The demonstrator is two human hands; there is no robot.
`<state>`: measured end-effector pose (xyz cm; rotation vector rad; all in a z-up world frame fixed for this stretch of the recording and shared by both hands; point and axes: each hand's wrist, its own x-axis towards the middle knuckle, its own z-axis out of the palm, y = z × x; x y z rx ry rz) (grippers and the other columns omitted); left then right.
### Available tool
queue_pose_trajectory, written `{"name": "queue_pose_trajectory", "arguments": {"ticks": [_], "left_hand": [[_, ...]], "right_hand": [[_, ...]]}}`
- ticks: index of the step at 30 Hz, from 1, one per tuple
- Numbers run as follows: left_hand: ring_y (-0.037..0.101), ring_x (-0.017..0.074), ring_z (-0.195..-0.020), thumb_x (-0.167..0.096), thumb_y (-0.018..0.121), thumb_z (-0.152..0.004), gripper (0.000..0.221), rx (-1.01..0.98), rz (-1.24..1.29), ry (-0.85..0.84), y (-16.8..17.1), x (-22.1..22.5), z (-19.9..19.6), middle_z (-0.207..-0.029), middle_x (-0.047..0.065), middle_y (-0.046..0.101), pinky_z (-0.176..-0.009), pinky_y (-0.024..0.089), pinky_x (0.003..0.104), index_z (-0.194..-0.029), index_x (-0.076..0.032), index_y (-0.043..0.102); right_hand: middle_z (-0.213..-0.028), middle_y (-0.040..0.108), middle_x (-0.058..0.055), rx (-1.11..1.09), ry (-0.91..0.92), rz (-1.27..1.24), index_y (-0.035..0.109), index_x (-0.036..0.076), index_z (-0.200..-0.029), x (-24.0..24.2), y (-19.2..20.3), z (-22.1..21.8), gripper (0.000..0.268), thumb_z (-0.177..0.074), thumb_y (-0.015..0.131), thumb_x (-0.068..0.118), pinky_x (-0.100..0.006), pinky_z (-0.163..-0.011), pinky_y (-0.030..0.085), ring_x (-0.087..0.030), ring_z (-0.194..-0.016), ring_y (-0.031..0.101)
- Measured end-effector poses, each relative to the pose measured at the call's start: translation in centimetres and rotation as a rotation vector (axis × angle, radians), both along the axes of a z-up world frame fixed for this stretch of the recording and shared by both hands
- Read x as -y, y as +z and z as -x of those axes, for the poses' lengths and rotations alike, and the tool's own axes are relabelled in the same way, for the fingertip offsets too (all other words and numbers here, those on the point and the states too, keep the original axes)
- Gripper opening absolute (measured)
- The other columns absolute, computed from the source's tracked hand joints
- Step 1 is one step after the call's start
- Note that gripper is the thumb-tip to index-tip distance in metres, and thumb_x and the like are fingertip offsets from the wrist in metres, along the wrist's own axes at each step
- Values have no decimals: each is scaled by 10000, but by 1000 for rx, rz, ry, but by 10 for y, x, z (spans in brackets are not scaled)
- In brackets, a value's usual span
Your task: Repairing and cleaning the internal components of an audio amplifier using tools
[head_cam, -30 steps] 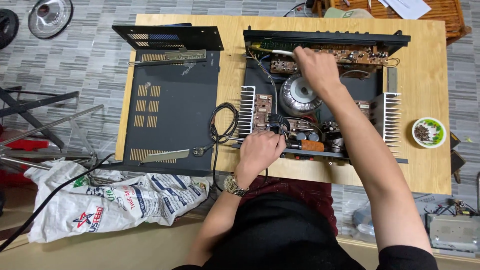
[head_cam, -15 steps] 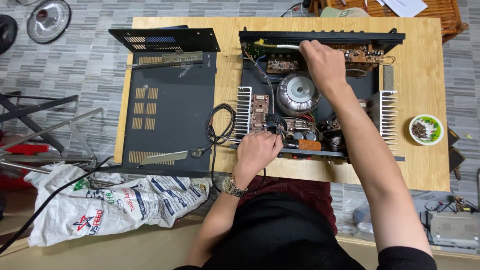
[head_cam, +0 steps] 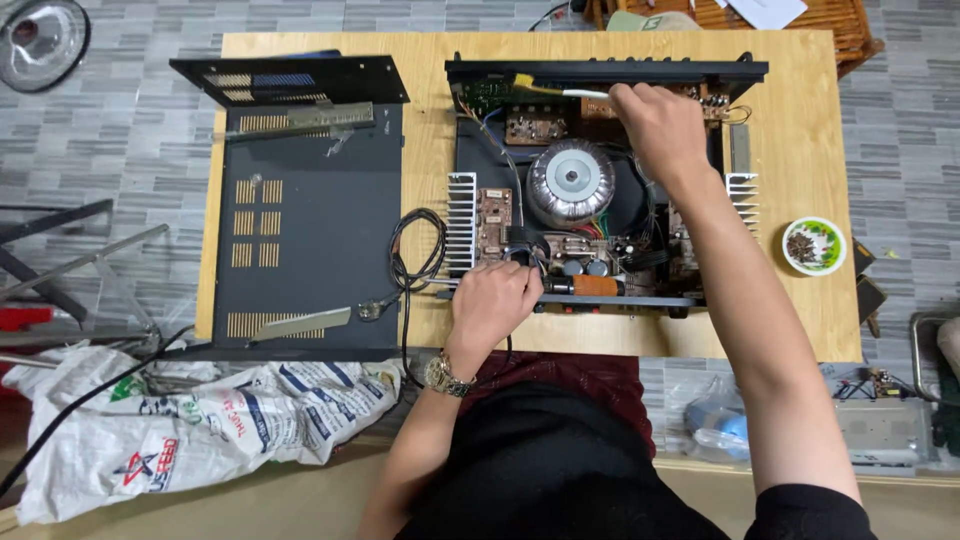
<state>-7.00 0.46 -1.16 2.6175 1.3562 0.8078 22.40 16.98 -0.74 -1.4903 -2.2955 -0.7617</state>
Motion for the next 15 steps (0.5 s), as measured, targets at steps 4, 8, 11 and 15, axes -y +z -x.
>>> {"name": "queue_pose_trajectory", "arguments": {"ticks": [4,8,11,15], "left_hand": [[598,200,-482,-195,569,-1003,420,-3,23,-2,-1,0,-1,-545,22,604,-457,468,365,-605,-108,672],[603,200,-504,-191,571,-1005,418,6,1,2,-1,0,-1,-555,16,606,-486,470,368,-608,-112,674],[600,190,-502,-190,574,-1004,416,2,2,3,0,1,-1,-556,13,611,-485,467,363,-610,-114,680],[590,190,-501,-183,578,-999,416,-3,-3,4,-2,0,-1,-553,10,599,-490,459,367,-595,-116,655]], "right_hand": [[-657,556,90,-25,-19,8,665,206,-1017,-6,-19,-4,180,-1179,660,284,-197,-376,254,-46,-491,401],[-599,509,44,-9,-37,85,613,211,-1021,-6,-20,0,204,-1163,659,350,-292,-352,272,-121,-471,391],[-642,564,52,59,-22,105,637,238,-1018,-3,-16,4,177,-1136,668,367,-260,-350,318,-101,-503,462],[-650,612,55,61,-3,106,665,209,-1047,-1,-10,12,63,-1087,707,233,-247,-340,379,-91,-488,498]]}}
